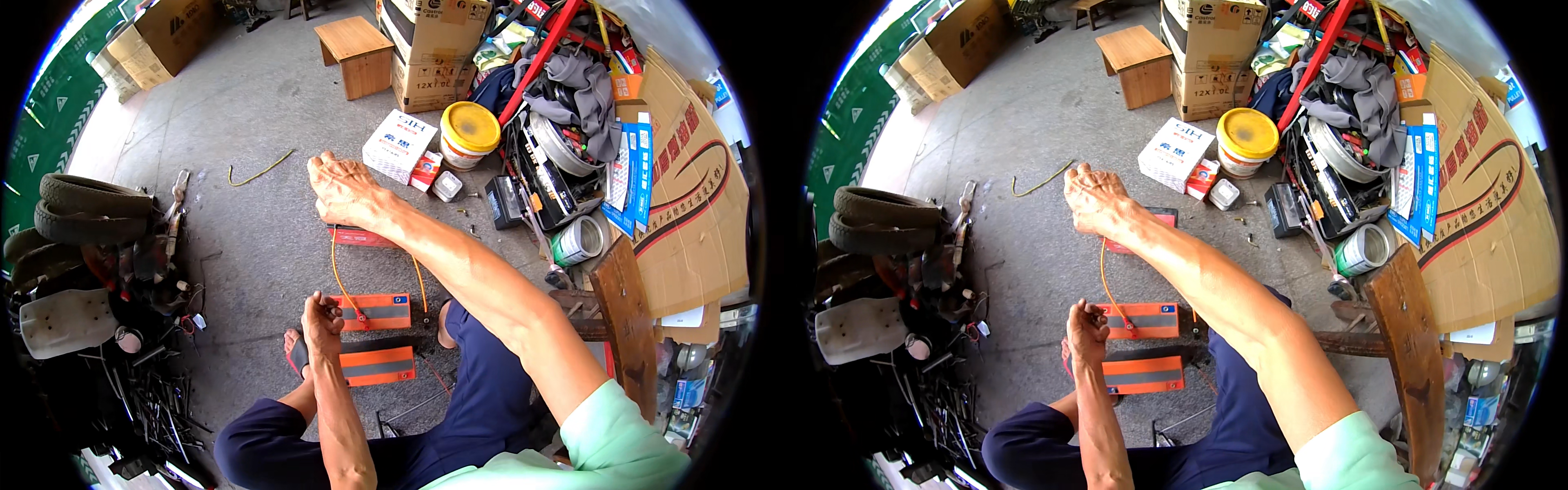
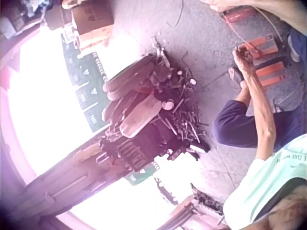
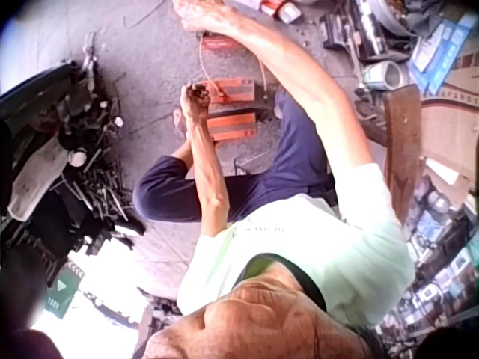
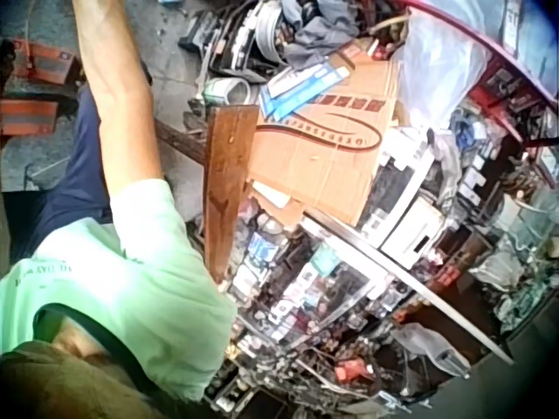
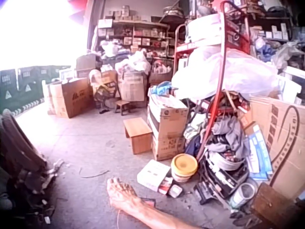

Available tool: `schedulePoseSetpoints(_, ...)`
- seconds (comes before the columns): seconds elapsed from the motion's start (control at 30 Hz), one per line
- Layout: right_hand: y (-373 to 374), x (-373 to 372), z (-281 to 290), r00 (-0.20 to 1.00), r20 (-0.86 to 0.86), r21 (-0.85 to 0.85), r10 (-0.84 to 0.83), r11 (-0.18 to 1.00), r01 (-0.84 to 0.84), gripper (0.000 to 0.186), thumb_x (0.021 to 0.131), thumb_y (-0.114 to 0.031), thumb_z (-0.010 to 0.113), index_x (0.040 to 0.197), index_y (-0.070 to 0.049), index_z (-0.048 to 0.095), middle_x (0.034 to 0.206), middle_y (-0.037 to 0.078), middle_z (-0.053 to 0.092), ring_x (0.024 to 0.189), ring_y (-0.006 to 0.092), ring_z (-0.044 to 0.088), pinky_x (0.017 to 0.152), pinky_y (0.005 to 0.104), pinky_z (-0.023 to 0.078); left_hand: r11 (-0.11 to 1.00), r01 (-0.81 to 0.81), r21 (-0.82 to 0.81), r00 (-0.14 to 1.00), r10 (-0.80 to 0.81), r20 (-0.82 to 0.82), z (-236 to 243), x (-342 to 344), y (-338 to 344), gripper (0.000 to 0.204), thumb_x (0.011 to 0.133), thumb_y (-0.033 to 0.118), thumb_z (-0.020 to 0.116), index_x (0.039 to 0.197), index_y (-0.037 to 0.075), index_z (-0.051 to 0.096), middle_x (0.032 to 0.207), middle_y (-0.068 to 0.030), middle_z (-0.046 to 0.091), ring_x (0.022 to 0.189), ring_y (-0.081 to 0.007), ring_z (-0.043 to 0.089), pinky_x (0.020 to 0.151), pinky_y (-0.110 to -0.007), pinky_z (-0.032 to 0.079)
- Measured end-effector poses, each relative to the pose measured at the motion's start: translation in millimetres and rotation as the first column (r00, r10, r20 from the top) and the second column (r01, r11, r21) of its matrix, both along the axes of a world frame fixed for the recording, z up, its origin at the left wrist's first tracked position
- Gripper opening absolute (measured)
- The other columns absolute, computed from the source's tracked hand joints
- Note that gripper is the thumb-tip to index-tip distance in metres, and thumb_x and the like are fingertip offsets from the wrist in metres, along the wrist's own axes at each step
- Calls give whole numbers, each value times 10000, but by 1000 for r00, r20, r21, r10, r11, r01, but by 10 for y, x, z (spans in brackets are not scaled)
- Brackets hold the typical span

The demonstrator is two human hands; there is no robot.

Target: The person sits on the floor and uses a screwdriver to tighten terminal screws on several small orange batteries. They connect the batteries with yellow wires and repeatedly adjust the terminals.

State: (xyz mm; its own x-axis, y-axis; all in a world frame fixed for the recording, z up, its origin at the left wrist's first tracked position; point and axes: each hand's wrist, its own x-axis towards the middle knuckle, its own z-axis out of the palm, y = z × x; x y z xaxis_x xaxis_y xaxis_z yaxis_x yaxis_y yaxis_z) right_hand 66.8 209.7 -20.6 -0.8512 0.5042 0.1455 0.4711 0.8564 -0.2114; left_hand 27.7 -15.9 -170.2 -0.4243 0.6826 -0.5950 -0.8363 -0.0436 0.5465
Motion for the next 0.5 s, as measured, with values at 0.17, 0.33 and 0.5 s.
schedulePoseSetpoints(0.17, -34, -69, 161, 983, 175, -83, -61, 994, 76, 259, 805, -99, 555, 978, 86, 500, 940, 258, 580, 849, 341, 641, 702, 388, 537, 888, 2, -459, 707, -326, -627, -144, -233, 405, 321, 830, 306, 659, 859, -11, 616, 699, -59, 572, 664, -143, 538, 570, -290, 452)
schedulePoseSetpoints(0.33, 35, -5, -43, 1000, 17, 7, 13, 1000, -13, 390, 770, -85, 611, 1090, 96, 483, 991, 238, 575, 866, 302, 643, 709, 354, 543, 728, -11, -686, 342, -642, -687, -156, -174, 714, 361, 799, 375, 648, 938, 46, 699, 848, -181, 681, 816, -303, 659, 735, -390, 490)
schedulePoseSetpoints(0.5, 46, -22, 60, 989, 90, -94, -116, 988, 125, 356, 778, -86, 595, 1082, 71, 495, 962, 220, 604, 811, 287, 657, 671, 347, 539, 709, -27, -705, 337, -657, -674, -263, -182, 824, 350, 801, 387, 633, 898, 59, 709, 792, -170, 681, 769, -326, 663, 717, -407, 495)
